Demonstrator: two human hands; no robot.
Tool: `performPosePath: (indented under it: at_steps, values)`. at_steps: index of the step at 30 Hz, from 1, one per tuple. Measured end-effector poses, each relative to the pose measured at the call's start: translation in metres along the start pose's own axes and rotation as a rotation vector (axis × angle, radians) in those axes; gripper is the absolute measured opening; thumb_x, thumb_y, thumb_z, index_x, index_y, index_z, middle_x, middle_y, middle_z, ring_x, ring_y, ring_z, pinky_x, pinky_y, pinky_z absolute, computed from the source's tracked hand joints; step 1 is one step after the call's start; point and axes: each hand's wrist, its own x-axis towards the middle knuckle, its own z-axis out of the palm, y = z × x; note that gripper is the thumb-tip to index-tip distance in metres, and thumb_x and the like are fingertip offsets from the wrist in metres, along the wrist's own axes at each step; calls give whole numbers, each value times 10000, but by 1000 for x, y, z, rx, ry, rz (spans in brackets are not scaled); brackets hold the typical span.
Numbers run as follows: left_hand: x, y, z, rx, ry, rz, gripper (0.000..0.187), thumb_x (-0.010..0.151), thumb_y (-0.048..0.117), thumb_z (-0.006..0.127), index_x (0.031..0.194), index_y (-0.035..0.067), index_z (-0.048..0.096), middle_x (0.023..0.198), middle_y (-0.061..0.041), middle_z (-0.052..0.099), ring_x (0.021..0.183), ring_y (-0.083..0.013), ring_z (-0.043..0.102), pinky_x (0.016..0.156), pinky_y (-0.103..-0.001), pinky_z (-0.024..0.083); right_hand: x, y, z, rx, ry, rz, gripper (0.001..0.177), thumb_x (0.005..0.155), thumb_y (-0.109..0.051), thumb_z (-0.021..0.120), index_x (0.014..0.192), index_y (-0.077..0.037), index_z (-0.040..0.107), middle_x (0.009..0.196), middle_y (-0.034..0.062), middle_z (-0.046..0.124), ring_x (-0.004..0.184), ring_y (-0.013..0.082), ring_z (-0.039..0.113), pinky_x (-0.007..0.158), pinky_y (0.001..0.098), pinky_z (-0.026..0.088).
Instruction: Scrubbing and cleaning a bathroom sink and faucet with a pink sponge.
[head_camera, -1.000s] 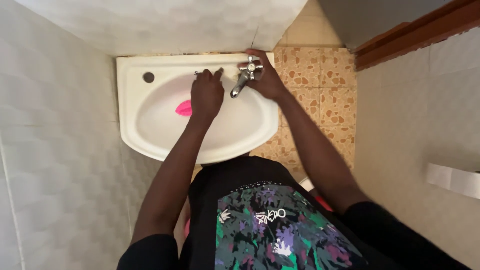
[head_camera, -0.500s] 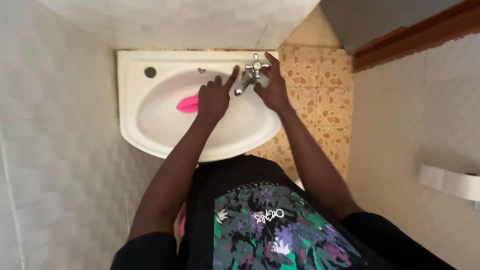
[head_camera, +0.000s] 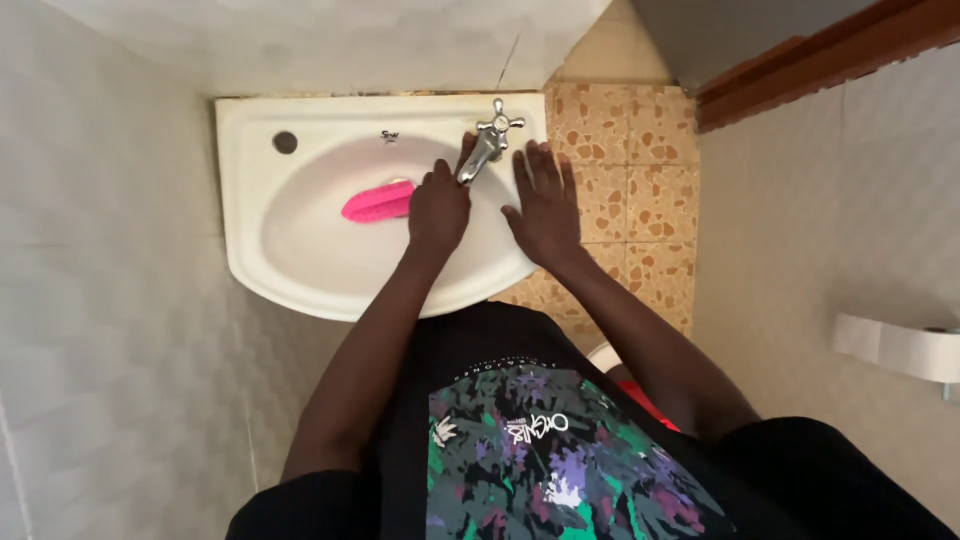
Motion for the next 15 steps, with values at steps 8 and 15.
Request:
performPosePath:
  at_steps: [8,15]
  values:
    - [-6,-14,10,-6,-66,61,138,919,123,647,852,13,694,1003,-160,606,833,-328,667,661,-469,561,3,6,41,-48,113,-66,774,946,-202,696,1620,-45,348,1656,222,326,1570,345,249,1263,548,164]
    - [-7,-13,18,75,-20,69,127,901,144,669,861,31,708,1029,-152,599,833,-324,668,636,-467,560,5,18,24,-19,45,-159,714,966,-265,705,1607,-153,409,1632,179,356,1548,317,269,1260,539,201]
